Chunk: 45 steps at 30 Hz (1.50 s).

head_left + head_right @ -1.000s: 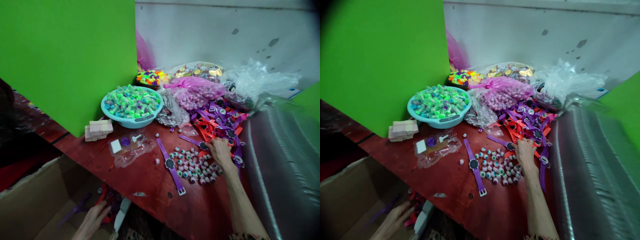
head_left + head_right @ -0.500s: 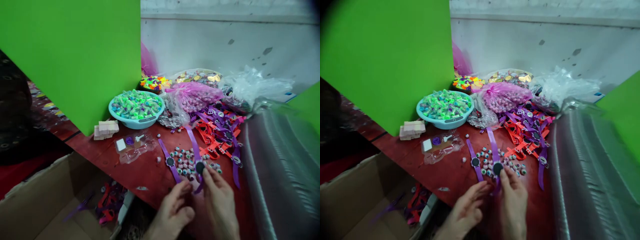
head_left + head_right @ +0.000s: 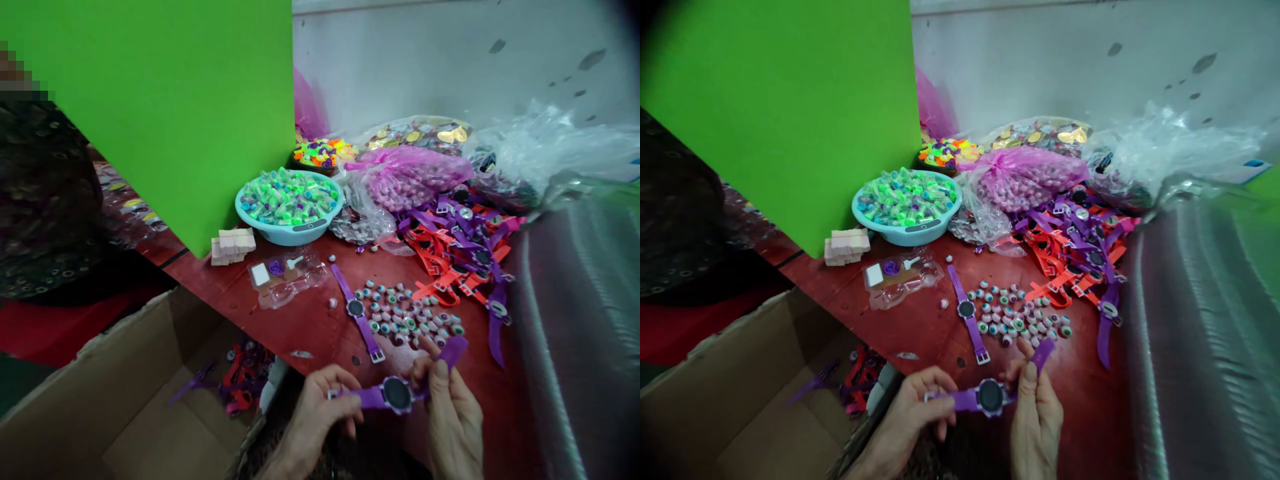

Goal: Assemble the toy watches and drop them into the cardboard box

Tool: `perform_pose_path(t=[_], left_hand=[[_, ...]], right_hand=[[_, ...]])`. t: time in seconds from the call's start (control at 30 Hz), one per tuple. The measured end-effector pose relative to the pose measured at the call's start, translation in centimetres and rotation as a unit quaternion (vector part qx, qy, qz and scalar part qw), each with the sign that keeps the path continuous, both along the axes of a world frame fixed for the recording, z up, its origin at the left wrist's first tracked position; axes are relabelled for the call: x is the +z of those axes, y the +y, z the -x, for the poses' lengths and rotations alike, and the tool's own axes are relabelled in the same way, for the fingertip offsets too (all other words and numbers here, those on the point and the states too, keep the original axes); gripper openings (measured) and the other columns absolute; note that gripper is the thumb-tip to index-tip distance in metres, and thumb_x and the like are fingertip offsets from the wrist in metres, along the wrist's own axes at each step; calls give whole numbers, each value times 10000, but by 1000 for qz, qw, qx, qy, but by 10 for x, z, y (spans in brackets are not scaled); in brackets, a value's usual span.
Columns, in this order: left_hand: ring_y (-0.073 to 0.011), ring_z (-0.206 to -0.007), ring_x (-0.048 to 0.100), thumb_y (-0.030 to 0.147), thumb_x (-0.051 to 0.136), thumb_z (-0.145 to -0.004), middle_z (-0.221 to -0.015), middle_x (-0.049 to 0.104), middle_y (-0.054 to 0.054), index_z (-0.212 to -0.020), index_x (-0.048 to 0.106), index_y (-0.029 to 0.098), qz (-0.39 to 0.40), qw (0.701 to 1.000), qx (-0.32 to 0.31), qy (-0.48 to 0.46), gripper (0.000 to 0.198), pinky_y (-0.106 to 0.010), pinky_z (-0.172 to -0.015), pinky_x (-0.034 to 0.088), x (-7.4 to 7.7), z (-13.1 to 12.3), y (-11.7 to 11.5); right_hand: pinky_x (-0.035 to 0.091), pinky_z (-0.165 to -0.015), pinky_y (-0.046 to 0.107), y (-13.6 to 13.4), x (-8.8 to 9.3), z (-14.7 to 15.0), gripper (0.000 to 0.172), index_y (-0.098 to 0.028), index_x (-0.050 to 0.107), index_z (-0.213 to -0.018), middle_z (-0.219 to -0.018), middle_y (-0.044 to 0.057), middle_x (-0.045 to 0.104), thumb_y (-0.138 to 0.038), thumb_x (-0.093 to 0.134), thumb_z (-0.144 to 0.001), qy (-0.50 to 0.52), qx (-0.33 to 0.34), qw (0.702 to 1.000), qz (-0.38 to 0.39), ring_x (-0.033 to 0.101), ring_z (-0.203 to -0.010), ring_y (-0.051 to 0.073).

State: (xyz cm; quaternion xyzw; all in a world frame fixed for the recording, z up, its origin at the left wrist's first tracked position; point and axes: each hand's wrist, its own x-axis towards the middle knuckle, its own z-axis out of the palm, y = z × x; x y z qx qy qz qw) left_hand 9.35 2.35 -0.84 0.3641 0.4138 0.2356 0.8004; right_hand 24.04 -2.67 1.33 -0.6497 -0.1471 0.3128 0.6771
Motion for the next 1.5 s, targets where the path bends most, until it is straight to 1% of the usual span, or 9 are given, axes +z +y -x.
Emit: perform_pose_path(t=[0.13, 0.23, 0.33, 0.5, 0.7, 0.87, 1.23, 1.37, 1.5], left_hand=[[-87, -561, 581, 215, 726, -665, -680, 661, 14, -980, 554, 131, -62, 978, 198, 24, 369, -189, -584, 447, 5, 1, 18], [-96, -613, 595, 189, 742, -655, -786, 685, -7, -1055, 509, 149, -105, 964, 241, 31, 464, -196, -603, 476, 11, -2, 26], [-107, -662, 625, 166, 731, -663, -884, 688, -24, -1054, 495, 172, -147, 955, 255, 43, 457, -198, -610, 504, 13, -6, 24], [-151, -831, 694, 160, 609, -782, -992, 713, -46, -1092, 524, 198, -281, 936, 183, 112, 324, -248, -768, 547, 7, -6, 19], [-150, -927, 690, 55, 471, -779, -1026, 728, -40, -1148, 544, 187, -412, 886, 67, 204, 398, -239, -848, 531, 8, -3, 25], [-183, -1005, 669, 47, 398, -794, -1148, 684, -109, -1299, 436, 125, -376, 897, 0, 233, 513, -268, -863, 532, 11, -6, 24], [-178, -1078, 630, 76, 350, -851, -1218, 646, -101, -1337, 378, 162, -358, 912, -10, 198, 495, -303, -926, 490, -6, -10, 21], [-194, -1109, 604, 76, 390, -843, -1238, 628, -116, -1351, 360, 157, -305, 940, 1, 154, 516, -345, -999, 426, 2, -10, 21], [-206, -1255, 483, 161, 416, -895, -1373, 511, -134, -1441, 196, 163, -185, 983, -8, 13, 589, -370, -1092, 322, 21, -7, 20]], right_hand=[[542, -729, 269, -12, -19, 7, 423, -172, 601, -1221, -904, 66, 680, -430, 474, -910, -199, 154, 966, 65, 647, -838, 181], [547, -808, 298, -13, -29, 9, 397, -218, 530, -1314, -1157, 91, 658, -284, 464, -928, -360, 255, 897, 7, 644, -1015, 207], [556, -699, 208, -9, -29, 10, 524, -289, 374, -1419, -1101, 65, 681, -150, 461, -922, -511, 262, 818, -34, 680, -914, 159], [548, -549, 245, 1, -11, 19, 571, -166, 120, -1504, -891, 109, 695, -155, 303, -963, -675, 217, 706, 6, 670, -668, 177], [473, -468, 267, 14, 4, 35, 433, -42, 499, -1202, -692, 99, 636, -93, 158, -941, -771, 181, 606, 73, 588, -519, 169], [421, -457, 277, 13, 2, 38, 419, -53, 539, -1127, -603, 61, 563, -54, 178, -913, -768, 169, 611, 94, 523, -465, 159], [426, -450, 282, 7, -9, 35, 495, -100, 448, -1276, -625, 58, 550, -77, 109, -916, -742, 178, 637, 112, 530, -477, 174], [451, -457, 286, 7, -13, 38, 475, -20, 410, -1282, -615, 71, 551, -57, 123, -905, -748, 168, 629, 126, 540, -468, 181], [467, -446, 271, 9, -15, 37, 483, -4, 303, -1382, -626, 76, 583, -65, 205, -913, -738, 177, 638, 127, 574, -485, 185]])
